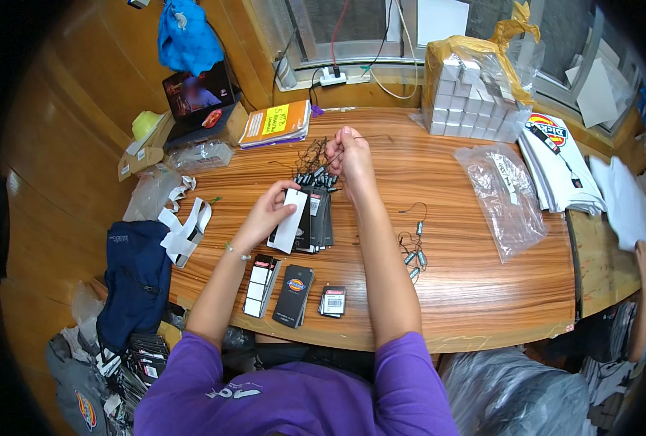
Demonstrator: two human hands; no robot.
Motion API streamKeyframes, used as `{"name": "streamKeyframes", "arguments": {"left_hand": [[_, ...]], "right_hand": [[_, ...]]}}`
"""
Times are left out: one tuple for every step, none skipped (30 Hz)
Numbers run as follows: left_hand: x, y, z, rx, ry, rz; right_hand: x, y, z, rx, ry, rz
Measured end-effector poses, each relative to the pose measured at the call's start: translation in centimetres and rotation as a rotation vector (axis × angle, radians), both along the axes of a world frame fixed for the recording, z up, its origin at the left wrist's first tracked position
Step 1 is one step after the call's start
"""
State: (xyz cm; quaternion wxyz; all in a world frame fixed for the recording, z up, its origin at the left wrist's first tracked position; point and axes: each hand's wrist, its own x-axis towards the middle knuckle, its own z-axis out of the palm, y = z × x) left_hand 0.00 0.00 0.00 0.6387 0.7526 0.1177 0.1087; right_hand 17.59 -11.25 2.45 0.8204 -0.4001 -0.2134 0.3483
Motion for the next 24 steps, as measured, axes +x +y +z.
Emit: {"name": "streamKeyframes", "arguments": {"left_hand": [[0.2, 0.3, 0.2, 0.038, 0.017, 0.017], [0.4, 0.6, 0.4, 0.075, 0.034, 0.034], [0.8, 0.4, 0.2, 0.059, 0.028, 0.020], [1.3, 0.3, -0.2, 0.043, 0.022, 0.006], [1.8, 0.2, -0.6, 0.027, 0.016, -0.009], [2.1, 0.0, -0.6, 0.038, 0.034, -0.012], [2.3, -0.1, -0.5, 0.068, 0.055, -0.007], [2.3, -0.2, -0.2, 0.098, 0.076, -0.001], [2.5, -0.6, -0.1, 0.123, 0.093, 0.003], [2.9, -0.9, -0.4, 0.041, -0.034, -0.004], [2.7, -1.0, -0.1, -0.164, -0.006, 0.002], [2.3, -1.9, 1.4, -0.371, 0.023, 0.007], [2.0, -2.5, 2.1, -0.577, 0.052, 0.013], [1.4, -1.7, 1.2, -0.633, 0.058, -0.113], [1.0, -2.1, 1.4, -0.613, 0.050, -0.171], [0.6, -2.6, 1.8, -0.593, 0.042, -0.229], [0.4, -2.8, 2.1, -0.572, 0.034, -0.287], [0.3, -2.8, 1.9, -0.644, 0.035, -0.304], [0.3, -2.8, 1.9, -0.637, 0.043, -0.256], [0.3, -2.9, 2.0, -0.630, 0.050, -0.208], [0.3, -3.0, 2.3, -0.622, 0.057, -0.160], [0.3, -2.2, 1.8, -0.655, 0.057, -0.224], [0.3, -2.1, 1.6, -0.545, 0.042, -0.188], [0.4, -2.1, 1.4, -0.434, 0.026, -0.155]], "right_hand": [[0.0, -0.1, 0.2, -0.007, -0.003, -0.011], [0.0, -0.1, 0.2, -0.015, -0.007, -0.022], [0.1, -0.3, 0.2, 0.021, 0.023, -0.041], [0.2, -0.4, 0.3, 0.057, 0.053, -0.060], [0.2, -0.5, 0.3, 0.093, 0.082, -0.078], [0.2, -0.5, 0.4, 0.108, 0.091, -0.079], [0.1, -0.4, 0.5, 0.123, 0.100, -0.079], [0.1, -0.3, 0.6, 0.138, 0.109, -0.078], [0.1, -0.4, 0.7, 0.155, 0.115, -0.073], [0.1, -0.4, 0.7, 0.173, 0.121, -0.068], [0.1, -0.5, 0.8, 0.190, 0.127, -0.062], [0.3, -0.6, 0.8, 0.205, 0.124, -0.063], [0.4, -0.8, 0.9, 0.220, 0.121, -0.064], [0.5, -1.0, 1.0, 0.235, 0.118, -0.065], [0.6, -1.0, 1.1, 0.247, 0.117, -0.063], [0.6, -1.0, 1.1, 0.258, 0.116, -0.060], [0.6, -1.0, 1.2, 0.271, 0.116, -0.057], [0.6, -0.9, 1.2, 0.277, 0.125, -0.061], [0.5, -0.8, 1.2, 0.283, 0.134, -0.066], [0.4, -0.8, 1.2, 0.290, 0.143, -0.070], [0.2, -0.7, 1.3, 0.285, 0.154, -0.073], [-0.1, -0.6, 1.4, 0.280, 0.165, -0.075], [-0.3, -0.5, 1.5, 0.274, 0.176, -0.077], [-0.3, -0.4, 1.5, 0.282, 0.167, -0.069]]}}
